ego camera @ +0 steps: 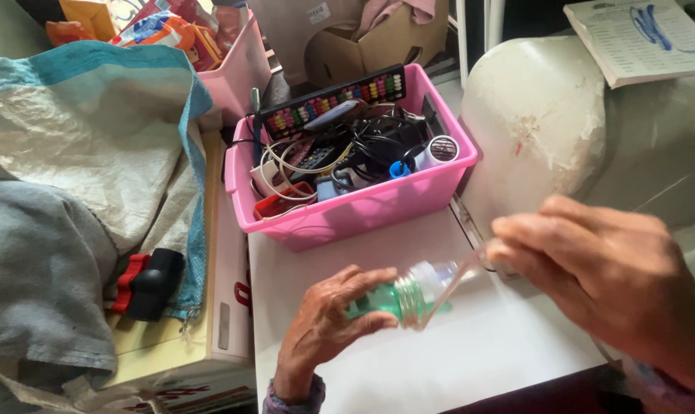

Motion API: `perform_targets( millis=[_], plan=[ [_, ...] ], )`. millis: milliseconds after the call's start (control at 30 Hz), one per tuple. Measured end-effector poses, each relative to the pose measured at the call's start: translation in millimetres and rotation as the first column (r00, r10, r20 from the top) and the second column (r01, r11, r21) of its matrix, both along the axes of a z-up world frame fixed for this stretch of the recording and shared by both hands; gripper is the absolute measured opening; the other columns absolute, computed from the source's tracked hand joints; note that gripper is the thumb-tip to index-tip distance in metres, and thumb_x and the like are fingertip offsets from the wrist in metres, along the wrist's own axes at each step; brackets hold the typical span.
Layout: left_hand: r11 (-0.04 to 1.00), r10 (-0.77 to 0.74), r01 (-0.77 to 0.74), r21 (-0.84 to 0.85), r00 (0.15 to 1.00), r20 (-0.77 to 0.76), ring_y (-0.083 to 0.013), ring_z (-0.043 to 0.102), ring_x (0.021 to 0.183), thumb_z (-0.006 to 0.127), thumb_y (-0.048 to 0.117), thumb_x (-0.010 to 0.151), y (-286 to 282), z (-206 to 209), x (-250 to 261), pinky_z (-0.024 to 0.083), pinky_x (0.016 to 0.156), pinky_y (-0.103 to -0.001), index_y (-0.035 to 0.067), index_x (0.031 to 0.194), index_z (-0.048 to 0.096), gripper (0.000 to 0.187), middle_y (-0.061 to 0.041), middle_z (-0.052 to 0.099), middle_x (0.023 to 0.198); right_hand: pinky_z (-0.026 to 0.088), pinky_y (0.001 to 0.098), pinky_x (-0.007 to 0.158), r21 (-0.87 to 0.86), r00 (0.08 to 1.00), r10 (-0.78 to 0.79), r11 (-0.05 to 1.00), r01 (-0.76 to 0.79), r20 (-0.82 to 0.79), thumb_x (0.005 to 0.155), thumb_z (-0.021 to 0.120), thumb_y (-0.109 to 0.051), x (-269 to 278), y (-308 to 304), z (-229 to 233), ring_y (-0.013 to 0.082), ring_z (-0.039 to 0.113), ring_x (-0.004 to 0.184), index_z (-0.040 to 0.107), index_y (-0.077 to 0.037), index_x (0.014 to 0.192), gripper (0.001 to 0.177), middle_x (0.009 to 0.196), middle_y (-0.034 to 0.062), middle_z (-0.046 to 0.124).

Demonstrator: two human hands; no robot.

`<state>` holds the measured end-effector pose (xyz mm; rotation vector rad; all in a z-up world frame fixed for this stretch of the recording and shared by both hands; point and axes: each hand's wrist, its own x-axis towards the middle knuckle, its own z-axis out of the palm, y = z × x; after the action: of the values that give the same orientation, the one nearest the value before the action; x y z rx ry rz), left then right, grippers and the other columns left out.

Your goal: The person assembles a small green medical device by attaching a clear tube and securing a cap. They then handle a small white plastic container and a green packet, opening the packet and placing its contents into the container.

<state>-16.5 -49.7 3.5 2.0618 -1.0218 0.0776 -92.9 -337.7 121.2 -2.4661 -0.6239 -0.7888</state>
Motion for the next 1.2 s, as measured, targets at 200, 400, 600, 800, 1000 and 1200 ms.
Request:
perform_targets(
  millis=[200, 400, 600, 800, 1000, 1200],
  plan=[
    [0.978, -0.208, 0.210, -0.006, 0.964, -0.166, -0.0212, 0.066, 0.077, 0.081, 0.046, 0.080, 5, 0, -1, 0.054, 0.069, -0.037, 0.016, 0.131, 0.070, 0.060, -0.006, 0.066, 0.088, 0.055, 0.0306, 0.054, 0.043, 0.996, 0.086, 0.996, -0.084, -0.029, 0.088, 0.075, -0.018, 54, -1, -31, 0.0173, 0.071, 0.062, 0.072, -0.003, 0.098, 0.019, 0.083, 0.0089, 0.074],
    [0.925, -0.377, 0.347, -0.154, 0.889, -0.260, -0.0218, 0.066, 0.085, 0.083, 0.040, 0.084, 14, -2, 4, 0.054, 0.077, -0.035, 0.009, 0.134, 0.070, 0.060, -0.007, 0.072, 0.099, 0.055, 0.0327, 0.060, 0.122, 0.968, 0.179, 0.980, -0.159, -0.174, 0.090, 0.074, -0.025, 93, -7, -83, 0.0177, 0.068, 0.066, 0.073, -0.005, 0.100, 0.023, 0.082, 0.0082, 0.074],
    [0.886, -0.437, 0.242, -0.396, 0.721, -0.537, -0.0156, 0.070, 0.095, 0.087, 0.034, 0.083, 24, -5, 6, 0.056, 0.085, -0.030, 0.001, 0.132, 0.070, 0.061, -0.005, 0.072, 0.105, 0.054, 0.0310, 0.059, 0.348, 0.663, 0.388, 0.916, -0.200, -0.640, 0.091, 0.068, -0.031, 103, 8, -131, 0.0159, 0.067, 0.069, 0.071, -0.008, 0.111, 0.030, 0.083, 0.0045, 0.072],
    [0.736, -0.190, -0.239, -0.633, 0.825, -0.533, -0.0155, 0.065, 0.104, 0.081, 0.044, 0.088, 22, -10, 0, 0.055, 0.093, -0.031, -0.002, 0.140, 0.063, 0.071, -0.007, 0.069, 0.115, 0.054, 0.0269, 0.056, 0.566, 0.296, 0.522, 0.821, 0.079, -0.800, 0.098, 0.051, -0.021, 74, 32, -173, 0.0100, 0.060, 0.061, 0.071, -0.007, 0.119, 0.033, 0.074, 0.0019, 0.064],
    [0.552, -0.059, -0.443, -0.707, 0.825, -0.562, -0.0191, 0.066, 0.106, 0.079, 0.050, 0.086, 21, -19, 14, 0.057, 0.093, -0.036, -0.001, 0.139, 0.061, 0.076, -0.010, 0.070, 0.117, 0.053, 0.0273, 0.059, 0.562, 0.127, 0.549, 0.816, 0.134, -0.826, 0.100, 0.055, -0.024, 32, 37, -176, 0.0105, 0.058, 0.061, 0.065, -0.005, 0.122, 0.031, 0.070, 0.0019, 0.060],
    [0.416, 0.212, -0.540, -0.731, 0.840, -0.500, -0.0141, 0.065, 0.108, 0.073, 0.048, 0.092, 39, -28, 28, 0.055, 0.092, -0.033, 0.005, 0.144, 0.057, 0.069, -0.007, 0.069, 0.122, 0.056, 0.0304, 0.059, 0.282, 0.455, 0.224, 0.958, 0.062, -0.862, 0.097, 0.057, -0.030, 7, 7, -167, 0.0133, 0.061, 0.063, 0.069, -0.014, 0.129, 0.038, 0.068, 0.0030, 0.061]
  ],
)
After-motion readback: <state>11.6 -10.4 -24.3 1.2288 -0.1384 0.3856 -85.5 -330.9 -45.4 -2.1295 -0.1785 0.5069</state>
